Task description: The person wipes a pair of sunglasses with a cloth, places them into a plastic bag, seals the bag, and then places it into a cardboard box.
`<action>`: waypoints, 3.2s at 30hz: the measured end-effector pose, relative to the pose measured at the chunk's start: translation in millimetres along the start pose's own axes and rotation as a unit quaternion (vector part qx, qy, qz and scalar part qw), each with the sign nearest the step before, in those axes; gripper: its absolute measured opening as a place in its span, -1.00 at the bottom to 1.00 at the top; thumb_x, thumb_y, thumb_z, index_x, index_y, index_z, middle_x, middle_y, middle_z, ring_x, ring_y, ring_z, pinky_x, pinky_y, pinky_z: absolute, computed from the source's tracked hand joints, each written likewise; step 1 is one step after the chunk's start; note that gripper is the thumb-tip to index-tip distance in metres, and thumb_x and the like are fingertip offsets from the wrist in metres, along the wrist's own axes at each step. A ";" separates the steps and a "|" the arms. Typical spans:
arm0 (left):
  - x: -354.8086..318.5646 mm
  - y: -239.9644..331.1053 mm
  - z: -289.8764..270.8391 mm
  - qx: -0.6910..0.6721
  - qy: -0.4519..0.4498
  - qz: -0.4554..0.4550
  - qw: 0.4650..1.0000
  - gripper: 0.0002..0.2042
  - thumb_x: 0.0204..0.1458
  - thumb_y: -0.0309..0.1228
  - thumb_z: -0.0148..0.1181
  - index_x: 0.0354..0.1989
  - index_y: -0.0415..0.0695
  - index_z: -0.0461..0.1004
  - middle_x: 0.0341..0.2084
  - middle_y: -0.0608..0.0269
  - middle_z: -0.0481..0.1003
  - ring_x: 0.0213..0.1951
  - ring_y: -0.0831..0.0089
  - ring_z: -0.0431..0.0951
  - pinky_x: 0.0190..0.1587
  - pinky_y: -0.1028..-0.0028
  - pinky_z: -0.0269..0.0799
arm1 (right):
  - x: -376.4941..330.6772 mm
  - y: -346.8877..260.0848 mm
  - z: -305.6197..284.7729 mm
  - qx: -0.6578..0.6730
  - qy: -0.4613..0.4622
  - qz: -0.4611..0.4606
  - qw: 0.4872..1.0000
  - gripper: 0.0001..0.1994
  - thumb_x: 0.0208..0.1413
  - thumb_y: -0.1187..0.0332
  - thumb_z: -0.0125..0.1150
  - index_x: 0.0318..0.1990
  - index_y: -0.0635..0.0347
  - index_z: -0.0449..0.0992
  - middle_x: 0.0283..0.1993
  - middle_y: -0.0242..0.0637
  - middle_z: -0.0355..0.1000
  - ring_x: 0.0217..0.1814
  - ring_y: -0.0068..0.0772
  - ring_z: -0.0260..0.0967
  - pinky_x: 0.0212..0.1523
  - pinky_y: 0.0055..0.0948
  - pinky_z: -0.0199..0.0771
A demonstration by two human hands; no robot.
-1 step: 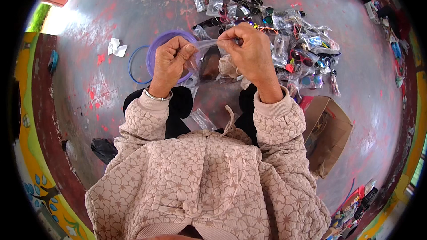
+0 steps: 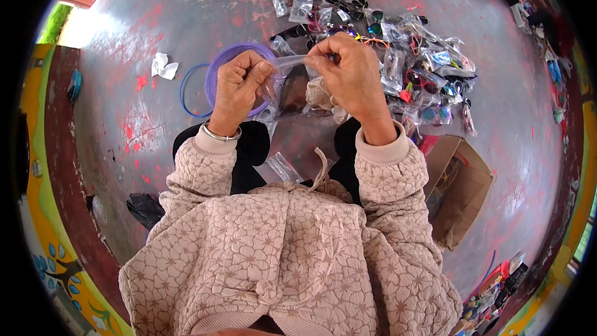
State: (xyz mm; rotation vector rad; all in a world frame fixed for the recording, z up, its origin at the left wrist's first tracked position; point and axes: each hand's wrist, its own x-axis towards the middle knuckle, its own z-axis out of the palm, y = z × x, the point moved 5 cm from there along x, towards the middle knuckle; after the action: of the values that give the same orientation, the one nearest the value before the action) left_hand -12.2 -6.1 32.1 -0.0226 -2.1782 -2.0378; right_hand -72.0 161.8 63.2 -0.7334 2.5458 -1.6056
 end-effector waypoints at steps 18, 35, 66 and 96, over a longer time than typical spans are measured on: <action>11.6 -29.8 -2.6 -0.173 -0.011 -0.035 0.984 -0.29 -0.22 -0.37 0.32 0.14 -0.20 0.09 0.01 0.19 0.23 0.06 0.37 0.21 0.05 0.46 0.17 | -2.7 -27.7 -12.5 0.010 0.103 -0.131 0.986 -0.86 -0.09 0.52 0.24 -0.55 0.31 0.39 -0.67 -0.40 0.25 -0.67 -0.66 0.12 -0.62 -0.63 0.09; 1.8 -11.2 6.4 -0.295 -0.026 -0.047 0.954 -0.80 0.09 -0.40 0.05 -0.18 -0.25 0.43 -0.31 0.36 0.47 -0.24 0.64 0.41 -0.16 0.60 0.34 | -4.9 -7.1 3.9 0.233 0.061 0.048 0.969 -0.88 0.00 0.44 0.19 -0.48 0.31 0.46 -0.60 -0.51 0.32 -0.57 -0.77 0.13 -0.58 -0.71 0.11; -0.6 5.1 -5.9 0.054 0.096 0.156 0.982 -0.93 -0.05 -0.53 0.16 -0.44 -0.28 0.49 -0.60 0.29 0.38 -0.55 0.59 0.32 -0.51 0.60 0.23 | -4.1 -20.3 4.5 0.025 0.010 0.011 1.000 -0.88 -0.22 0.51 0.29 -0.46 0.33 0.50 -0.55 -0.35 0.43 -0.50 -0.64 0.32 -0.45 -0.63 0.29; 0.0 -2.0 -1.6 0.016 0.077 0.081 0.994 -0.82 0.06 -0.40 0.08 -0.45 -0.27 0.50 -0.70 0.34 0.43 -0.62 0.72 0.35 -0.58 0.66 0.26 | -6.9 -38.9 3.1 -0.086 0.073 -0.180 0.977 -0.95 -0.14 0.55 0.24 -0.47 0.27 0.51 -0.59 -0.32 0.31 -0.63 -0.50 0.25 -0.62 -0.57 0.17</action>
State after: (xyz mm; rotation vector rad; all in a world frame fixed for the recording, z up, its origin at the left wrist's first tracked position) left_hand -12.3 -7.8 30.2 -0.0355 -2.0443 -1.8530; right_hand -50.7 148.4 93.8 -1.1969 2.8123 -1.5940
